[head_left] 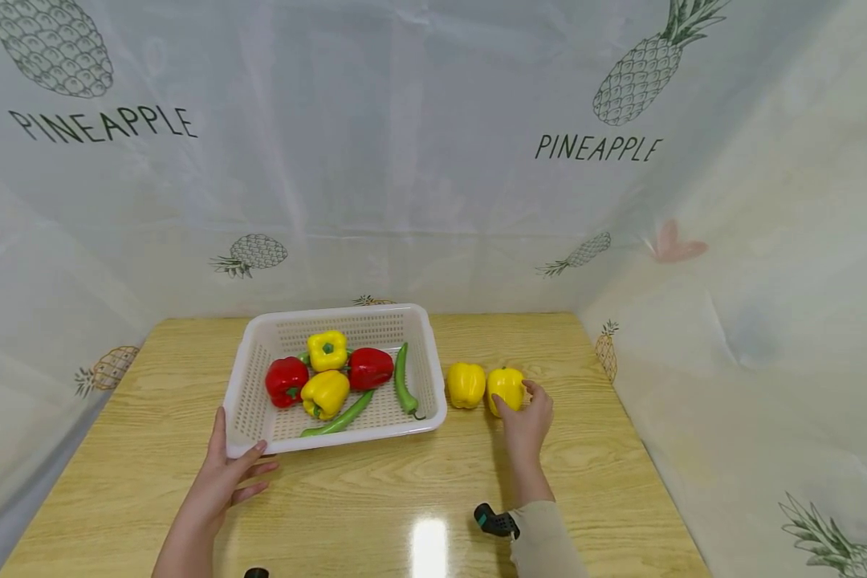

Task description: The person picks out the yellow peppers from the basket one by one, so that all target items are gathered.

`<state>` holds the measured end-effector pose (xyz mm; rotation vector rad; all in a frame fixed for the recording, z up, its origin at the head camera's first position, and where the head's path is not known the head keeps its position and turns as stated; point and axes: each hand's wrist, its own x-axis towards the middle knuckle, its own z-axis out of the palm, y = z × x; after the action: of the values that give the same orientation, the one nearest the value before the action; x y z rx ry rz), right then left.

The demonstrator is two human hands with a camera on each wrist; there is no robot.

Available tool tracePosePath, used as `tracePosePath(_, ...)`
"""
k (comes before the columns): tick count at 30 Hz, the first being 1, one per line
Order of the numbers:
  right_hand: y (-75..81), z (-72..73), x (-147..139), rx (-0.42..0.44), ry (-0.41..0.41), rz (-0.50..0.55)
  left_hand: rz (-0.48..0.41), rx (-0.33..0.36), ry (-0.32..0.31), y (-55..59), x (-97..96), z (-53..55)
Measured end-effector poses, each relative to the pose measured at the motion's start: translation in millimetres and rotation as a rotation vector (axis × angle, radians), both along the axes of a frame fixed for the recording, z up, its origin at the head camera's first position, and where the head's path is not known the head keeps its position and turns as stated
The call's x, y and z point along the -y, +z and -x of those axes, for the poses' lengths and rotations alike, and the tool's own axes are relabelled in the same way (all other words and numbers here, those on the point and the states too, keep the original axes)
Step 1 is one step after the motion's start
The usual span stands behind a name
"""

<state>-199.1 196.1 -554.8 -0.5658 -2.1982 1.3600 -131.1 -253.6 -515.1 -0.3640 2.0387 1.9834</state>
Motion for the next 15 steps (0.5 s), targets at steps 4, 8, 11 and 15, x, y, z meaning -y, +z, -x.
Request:
tracePosePath(4,18.4,4.5,6.8,-0.036,0.090,0.062,-0.003,0.006,0.005,1.4,-0.7,-1.1)
tracePosePath(8,35.5,7.5,17.7,-0.024,0.211,0.152,-0.001,0.017,0.014,2.7,-2.5,-2.2)
tracePosePath(11,46.1,8.9,28.1,-0.003,0.305,0.193,0.005,0.018,0.024,3.0,-3.4,-2.7)
tracePosePath(15,57.4,11.3,41.7,0.014,0.415,0.197,0.013,0.003,0.034,2.6,-3.9,-3.2)
